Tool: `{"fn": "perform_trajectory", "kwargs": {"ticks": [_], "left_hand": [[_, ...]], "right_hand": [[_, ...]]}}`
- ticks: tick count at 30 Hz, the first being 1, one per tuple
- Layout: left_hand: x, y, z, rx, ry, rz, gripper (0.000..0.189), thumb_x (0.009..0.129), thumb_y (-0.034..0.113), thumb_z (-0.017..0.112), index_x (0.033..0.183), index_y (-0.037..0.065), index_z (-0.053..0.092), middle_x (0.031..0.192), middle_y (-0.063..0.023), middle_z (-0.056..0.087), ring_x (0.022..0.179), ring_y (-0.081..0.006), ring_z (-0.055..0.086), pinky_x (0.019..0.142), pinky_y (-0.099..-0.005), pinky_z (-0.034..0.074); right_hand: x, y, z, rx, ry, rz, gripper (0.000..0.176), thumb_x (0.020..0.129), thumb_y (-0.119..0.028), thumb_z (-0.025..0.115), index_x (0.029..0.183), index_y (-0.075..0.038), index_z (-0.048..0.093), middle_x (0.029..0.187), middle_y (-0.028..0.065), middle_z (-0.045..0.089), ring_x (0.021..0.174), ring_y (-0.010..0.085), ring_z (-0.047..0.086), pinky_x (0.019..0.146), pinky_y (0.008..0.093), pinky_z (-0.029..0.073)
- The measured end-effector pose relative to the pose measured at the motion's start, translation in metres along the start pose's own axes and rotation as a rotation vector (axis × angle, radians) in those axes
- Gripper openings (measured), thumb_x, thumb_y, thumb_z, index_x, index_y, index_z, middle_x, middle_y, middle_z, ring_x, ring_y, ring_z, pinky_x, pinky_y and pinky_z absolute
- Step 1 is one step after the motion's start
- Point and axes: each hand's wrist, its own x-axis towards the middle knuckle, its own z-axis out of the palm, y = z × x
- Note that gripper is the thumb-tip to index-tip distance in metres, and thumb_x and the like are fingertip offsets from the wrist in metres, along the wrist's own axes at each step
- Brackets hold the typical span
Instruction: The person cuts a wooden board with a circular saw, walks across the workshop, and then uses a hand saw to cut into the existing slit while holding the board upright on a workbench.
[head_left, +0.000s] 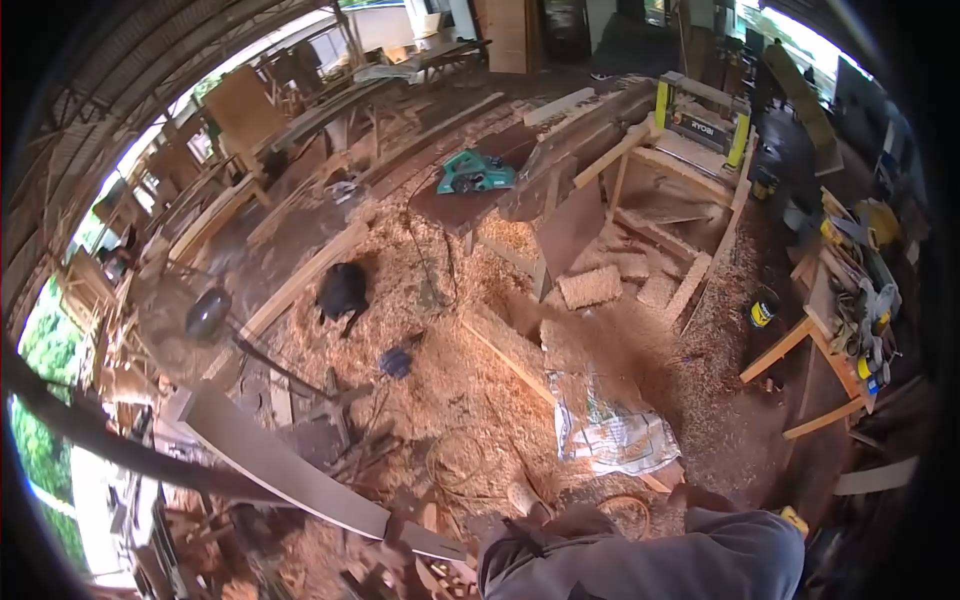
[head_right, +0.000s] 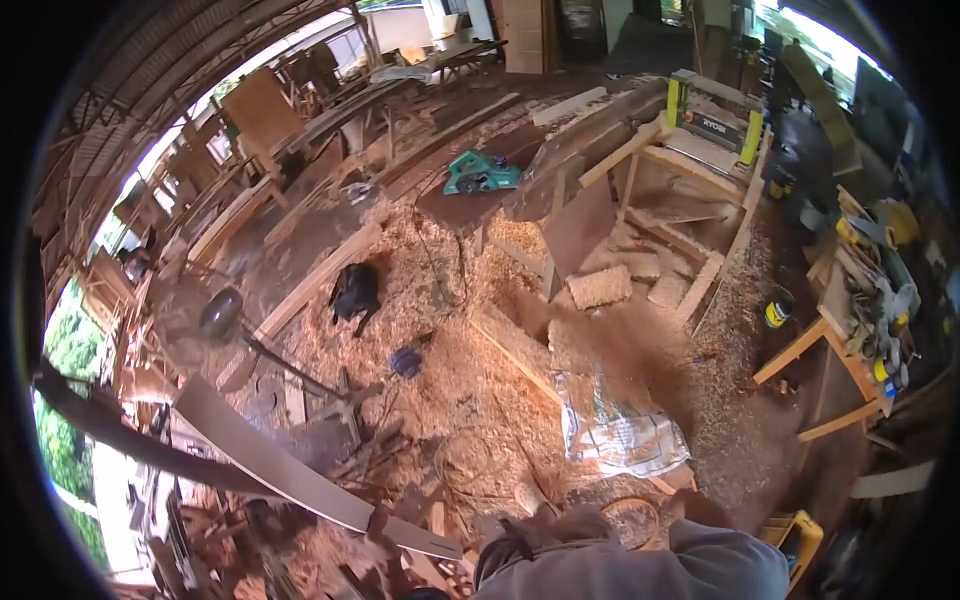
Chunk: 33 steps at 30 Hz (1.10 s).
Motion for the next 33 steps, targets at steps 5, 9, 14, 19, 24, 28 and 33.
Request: {"fn": "perform_trajectory", "kwargs": {"ticks": [5, 9, 14, 19, 24, 28, 33], "left_hand": [[0.111, 0.002, 0.03, 0.241, -0.063, -0.164, 0.024, 0.069, 0.017, 0.073, 0.085, 0.001, 0.067, 0.072, -0.0042, 0.064, 0.066, -0.0162, 0.057, 0.062, -0.0326, 0.044], [0.177, -0.045, 0.039, 0.375, -0.157, -0.168, 0.027, 0.073, 0.02, 0.073, 0.087, -0.003, 0.069, 0.074, -0.0031, 0.067, 0.067, -0.015, 0.06, 0.061, -0.0326, 0.045], [0.226, -0.139, 0.021, 0.445, -0.181, -0.017, 0.024, 0.073, 0.017, 0.073, 0.086, -0.003, 0.071, 0.072, -0.0055, 0.068, 0.06, -0.0179, 0.062, 0.057, -0.0335, 0.05], [0.218, -0.304, -0.064, 1.111, -0.357, -0.626, 0.037, 0.073, 0.026, 0.076, 0.094, -0.003, 0.07, 0.082, -0.0132, 0.072, 0.075, -0.0227, 0.069, 0.065, -0.0417, 0.053], [0.223, -0.289, -0.043, 0.724, 0.035, -1.096, 0.032, 0.072, 0.026, 0.076, 0.091, 0.001, 0.071, 0.08, -0.0102, 0.068, 0.074, -0.0224, 0.066, 0.061, -0.0436, 0.05], [0.266, -0.312, -0.023, 0.54, 0.158, -1.177, 0.032, 0.072, 0.026, 0.077, 0.092, 0.001, 0.071, 0.08, -0.01, 0.068, 0.074, -0.0226, 0.066, 0.06, -0.0437, 0.05], [0.325, -0.342, 0.004, 0.356, 0.175, -1.215, 0.032, 0.072, 0.026, 0.077, 0.092, 0.002, 0.071, 0.08, -0.0098, 0.067, 0.074, -0.0228, 0.065, 0.06, -0.0438, 0.05]], "right_hand": [[0.051, -0.047, -0.006, -0.208, 0.267, -0.319, 0.044, 0.095, -0.044, 0.054, 0.09, -0.006, 0.075, 0.099, 0.0203, 0.073, 0.096, 0.0386, 0.069, 0.083, 0.0502, 0.054], [0.098, -0.117, -0.02, -0.071, -0.073, -0.385, 0.036, 0.101, -0.039, 0.048, 0.097, -0.014, 0.074, 0.107, 0.0156, 0.072, 0.096, 0.0358, 0.069, 0.082, 0.0509, 0.053], [0.163, -0.236, -0.088, -0.253, 0.057, -0.612, 0.031, 0.1, -0.034, 0.05, 0.095, -0.016, 0.074, 0.1, 0.0112, 0.074, 0.09, 0.03, 0.071, 0.073, 0.0474, 0.055], [0.333, -0.309, -0.203, -0.823, 0.182, -0.698, 0.029, 0.099, -0.033, 0.051, 0.096, -0.016, 0.074, 0.095, 0.0101, 0.074, 0.087, 0.0289, 0.072, 0.07, 0.0469, 0.056], [0.388, -0.462, -0.316, -0.074, 0.261, -0.652, 0.026, 0.088, -0.025, 0.059, 0.075, -0.004, 0.067, 0.077, 0.0148, 0.072, 0.068, 0.0205, 0.067, 0.065, 0.0425, 0.054], [0.386, -0.588, -0.378, 0.08, 0.351, -0.622, 0.029, 0.087, -0.03, 0.061, 0.091, -0.003, 0.07, 0.076, 0.0242, 0.068, 0.072, 0.0382, 0.07, 0.068, 0.0477, 0.054], [0.412, -0.677, -0.41, -0.169, 0.207, -0.716, 0.033, 0.084, -0.034, 0.062, 0.091, -0.003, 0.072, 0.084, 0.0245, 0.07, 0.082, 0.0397, 0.071, 0.076, 0.048, 0.054]]}}
